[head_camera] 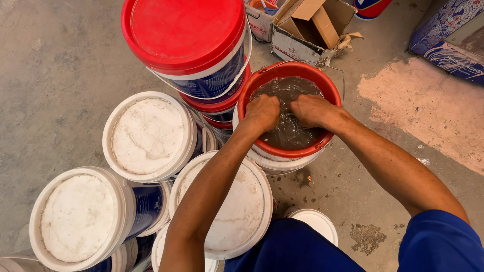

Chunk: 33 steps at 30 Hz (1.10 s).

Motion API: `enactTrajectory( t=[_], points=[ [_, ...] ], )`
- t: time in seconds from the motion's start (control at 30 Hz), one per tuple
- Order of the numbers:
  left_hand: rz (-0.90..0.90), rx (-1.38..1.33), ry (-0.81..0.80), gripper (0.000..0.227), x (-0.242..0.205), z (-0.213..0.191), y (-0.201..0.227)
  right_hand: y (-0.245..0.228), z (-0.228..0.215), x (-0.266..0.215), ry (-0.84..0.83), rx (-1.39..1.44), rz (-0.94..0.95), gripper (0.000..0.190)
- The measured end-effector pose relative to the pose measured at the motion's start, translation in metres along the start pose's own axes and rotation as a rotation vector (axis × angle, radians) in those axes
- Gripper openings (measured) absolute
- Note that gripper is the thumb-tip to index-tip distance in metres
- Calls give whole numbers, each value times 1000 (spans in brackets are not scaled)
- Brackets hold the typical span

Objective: The person wipes the lids of paint buckets using a damp cloth, rinsing and wringing out the cloth in a separate bucket of water periodically.

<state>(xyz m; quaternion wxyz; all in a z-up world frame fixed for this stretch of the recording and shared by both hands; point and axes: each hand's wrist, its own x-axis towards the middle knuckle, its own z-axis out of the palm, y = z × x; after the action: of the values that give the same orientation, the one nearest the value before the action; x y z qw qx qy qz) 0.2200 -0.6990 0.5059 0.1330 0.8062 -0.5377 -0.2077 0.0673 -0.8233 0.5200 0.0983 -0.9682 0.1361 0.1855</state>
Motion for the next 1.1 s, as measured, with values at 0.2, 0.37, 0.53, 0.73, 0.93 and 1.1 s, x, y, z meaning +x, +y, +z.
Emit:
enactTrajectory(
  t=[0.2, 0.37, 0.53, 0.73, 0.93, 1.1],
  points=[
    [337, -496, 77, 23, -84, -124, 51, -58, -138, -88, 202, 515, -77, 82],
    [490, -483, 219, 26, -99, -167, 76, -38, -121, -97, 410, 956, -211, 21],
    [385, -219, 317, 19, -96, -164, 81, -7, -103, -95, 524, 1085, -205, 19],
    [115, 63, 40, 24, -43, -55, 42, -16, -62, -64, 351, 480, -78, 19],
    [-42, 24, -180, 35, -15, -7, 22, -28, -44, -50, 167, 122, -64, 29],
    [8, -501, 25, 34, -79, -110, 77, -43, -98, -97, 400, 733, -135, 108]
  ],
)
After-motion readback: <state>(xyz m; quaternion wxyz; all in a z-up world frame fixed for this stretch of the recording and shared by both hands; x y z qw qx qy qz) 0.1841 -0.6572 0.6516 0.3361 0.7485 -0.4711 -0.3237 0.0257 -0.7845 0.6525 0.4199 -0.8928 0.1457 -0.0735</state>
